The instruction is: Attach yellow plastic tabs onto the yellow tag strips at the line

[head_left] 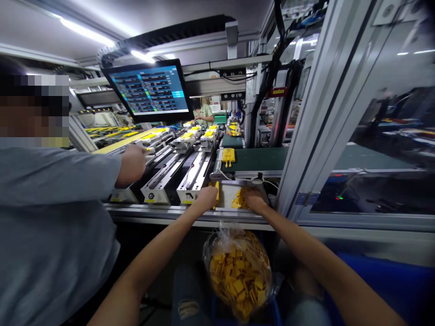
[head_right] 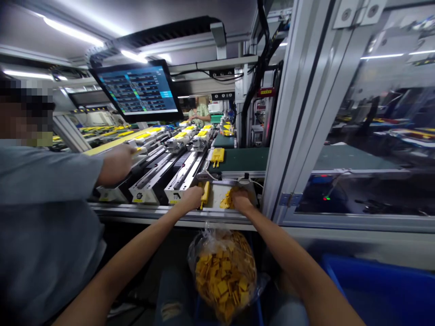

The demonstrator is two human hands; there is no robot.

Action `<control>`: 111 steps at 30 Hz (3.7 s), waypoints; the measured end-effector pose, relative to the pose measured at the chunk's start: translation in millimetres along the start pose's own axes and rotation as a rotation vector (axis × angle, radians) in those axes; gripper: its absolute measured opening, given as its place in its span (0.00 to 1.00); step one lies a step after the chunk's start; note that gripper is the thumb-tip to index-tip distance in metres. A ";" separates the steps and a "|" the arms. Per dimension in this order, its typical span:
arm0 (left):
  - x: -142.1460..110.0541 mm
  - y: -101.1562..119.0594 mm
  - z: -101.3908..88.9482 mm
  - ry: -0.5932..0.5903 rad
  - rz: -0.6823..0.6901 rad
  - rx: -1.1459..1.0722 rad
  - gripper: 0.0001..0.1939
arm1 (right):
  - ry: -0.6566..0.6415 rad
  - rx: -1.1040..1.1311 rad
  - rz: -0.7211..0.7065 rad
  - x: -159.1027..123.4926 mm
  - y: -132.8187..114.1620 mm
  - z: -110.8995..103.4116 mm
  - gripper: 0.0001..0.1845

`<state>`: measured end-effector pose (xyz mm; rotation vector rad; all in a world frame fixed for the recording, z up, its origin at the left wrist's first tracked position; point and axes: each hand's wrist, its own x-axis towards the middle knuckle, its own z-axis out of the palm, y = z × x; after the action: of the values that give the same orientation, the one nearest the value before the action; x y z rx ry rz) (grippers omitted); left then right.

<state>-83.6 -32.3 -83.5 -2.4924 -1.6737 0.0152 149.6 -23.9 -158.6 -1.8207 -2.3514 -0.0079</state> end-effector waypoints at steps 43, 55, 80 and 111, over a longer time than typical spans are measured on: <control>-172.9 200.5 113.5 -0.914 -0.405 -1.889 0.29 | 0.120 1.251 0.594 -290.7 38.9 7.2 0.20; -198.2 211.2 128.1 -0.944 -0.318 -1.928 0.31 | -0.295 1.095 0.445 -312.2 3.8 18.9 0.07; -201.6 218.0 139.8 -0.915 -0.369 -1.920 0.30 | -0.248 1.017 0.433 -319.7 -6.5 24.6 0.05; -238.0 195.0 75.2 -0.712 -0.119 -1.764 0.08 | -0.455 1.284 0.158 -336.9 -30.4 3.4 0.14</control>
<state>-1.3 -315.9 -198.1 -3.7056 -2.8710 -1.2379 201.3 -355.1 -204.5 -1.3008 -1.5830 1.6219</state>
